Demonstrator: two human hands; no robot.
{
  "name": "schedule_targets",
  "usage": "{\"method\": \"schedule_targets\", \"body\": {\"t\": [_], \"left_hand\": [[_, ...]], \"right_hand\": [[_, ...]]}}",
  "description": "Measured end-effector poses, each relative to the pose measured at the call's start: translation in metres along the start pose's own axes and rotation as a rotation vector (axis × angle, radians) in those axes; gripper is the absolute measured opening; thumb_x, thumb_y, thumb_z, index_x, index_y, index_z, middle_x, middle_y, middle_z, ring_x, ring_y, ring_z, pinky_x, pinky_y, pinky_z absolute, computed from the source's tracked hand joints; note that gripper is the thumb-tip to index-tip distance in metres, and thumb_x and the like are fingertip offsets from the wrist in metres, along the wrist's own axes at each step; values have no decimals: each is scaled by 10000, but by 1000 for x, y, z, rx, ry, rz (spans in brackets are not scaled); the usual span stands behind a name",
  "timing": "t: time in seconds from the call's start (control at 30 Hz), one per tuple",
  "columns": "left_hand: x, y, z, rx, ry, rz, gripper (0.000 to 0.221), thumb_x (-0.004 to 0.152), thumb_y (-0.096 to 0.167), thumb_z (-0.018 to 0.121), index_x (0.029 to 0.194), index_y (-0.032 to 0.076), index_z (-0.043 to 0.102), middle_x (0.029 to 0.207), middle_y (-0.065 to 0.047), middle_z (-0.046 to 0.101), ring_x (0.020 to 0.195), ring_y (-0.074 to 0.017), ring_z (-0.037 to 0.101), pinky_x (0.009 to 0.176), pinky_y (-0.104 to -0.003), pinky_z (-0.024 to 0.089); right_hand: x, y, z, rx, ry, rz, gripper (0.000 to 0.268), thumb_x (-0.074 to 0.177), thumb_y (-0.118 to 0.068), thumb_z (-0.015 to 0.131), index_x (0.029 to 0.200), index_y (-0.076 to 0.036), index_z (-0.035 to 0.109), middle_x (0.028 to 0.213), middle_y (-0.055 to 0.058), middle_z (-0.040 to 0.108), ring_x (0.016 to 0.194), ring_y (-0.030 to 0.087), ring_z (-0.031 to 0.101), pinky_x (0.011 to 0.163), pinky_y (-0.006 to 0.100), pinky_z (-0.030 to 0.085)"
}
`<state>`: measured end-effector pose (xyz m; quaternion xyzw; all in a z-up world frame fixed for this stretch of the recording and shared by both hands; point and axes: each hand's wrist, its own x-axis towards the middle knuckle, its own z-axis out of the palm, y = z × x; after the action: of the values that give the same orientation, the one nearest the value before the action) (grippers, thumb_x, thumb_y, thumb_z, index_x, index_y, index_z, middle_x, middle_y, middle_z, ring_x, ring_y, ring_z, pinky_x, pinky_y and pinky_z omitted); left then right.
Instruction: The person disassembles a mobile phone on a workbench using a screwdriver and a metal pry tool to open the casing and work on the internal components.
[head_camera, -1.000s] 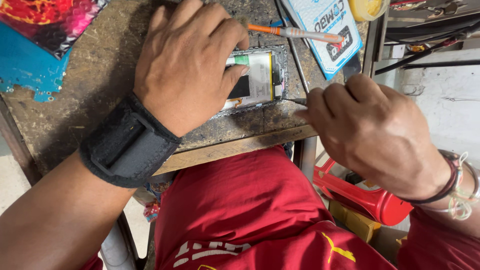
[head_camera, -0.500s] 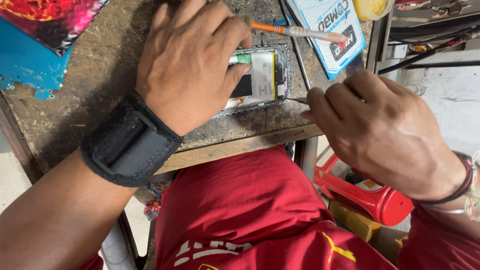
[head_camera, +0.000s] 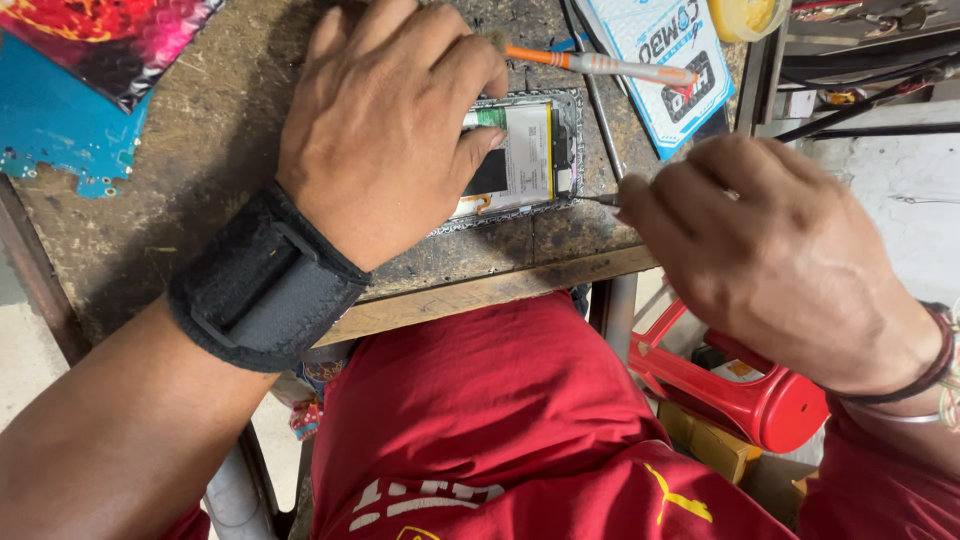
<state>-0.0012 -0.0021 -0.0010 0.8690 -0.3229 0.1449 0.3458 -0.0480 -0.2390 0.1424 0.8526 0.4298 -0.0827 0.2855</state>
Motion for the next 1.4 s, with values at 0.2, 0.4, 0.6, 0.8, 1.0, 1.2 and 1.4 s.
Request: {"method": "schedule_targets", "body": {"t": [0.2,0.4,0.6,0.8,1.0,1.2,1.4], "left_hand": [[-1,-1,1,-22,25,14,292,910,266,854,1055,119,647,1083,-19,579,1128,-242,541,959,-462,413],[0,-1,2,-19,-4,-12,311,905,277,859,1089,126,660,1074,-19,586,1107,-244,545,921,-467,405],[2,0,0,-1,1,3,298,906,275,859,1090,139,669,1075,-4,591,1105,-235,544,921,-457,398],[5,3,-2,18,7,15,310,891,273,864,1096,130,680,1067,-16,595,1093,-232,540,917,-451,399],[5,6,-6,81,54,86,320,892,262,837,1110,83,685,1069,-27,592,1083,-228,539,939,-431,410],[3,11,-6,83,58,130,85,981,156,675,1032,87,670,1034,-23,590,1099,-218,540,974,-413,417],[3,18,4,27,-7,185,95,992,159,641,1062,116,690,1044,-19,613,1086,-203,567,994,-389,437]], "right_hand": [[1,-2,-6,46,-56,59,249,932,-230,688,1143,-116,756,883,-23,617,902,161,589,749,278,539],[1,-5,-7,-21,15,50,335,898,-195,687,1222,-165,768,920,-18,643,935,175,591,767,265,534],[0,-7,-5,30,160,34,308,861,-151,678,1158,-147,758,991,6,679,964,191,601,764,283,531],[-1,-8,-8,126,205,-9,303,782,-120,693,1079,-137,750,1002,8,673,969,217,619,784,323,550],[-3,-5,-10,195,180,-6,277,797,-127,681,1064,-138,752,1036,39,700,972,220,623,734,345,537],[-2,-4,-5,75,106,33,218,963,-185,704,1159,-150,793,958,-29,662,925,146,599,732,263,493],[-3,-4,-15,166,284,16,448,724,-164,680,1155,-154,803,995,-22,702,899,180,626,806,339,476]]}}
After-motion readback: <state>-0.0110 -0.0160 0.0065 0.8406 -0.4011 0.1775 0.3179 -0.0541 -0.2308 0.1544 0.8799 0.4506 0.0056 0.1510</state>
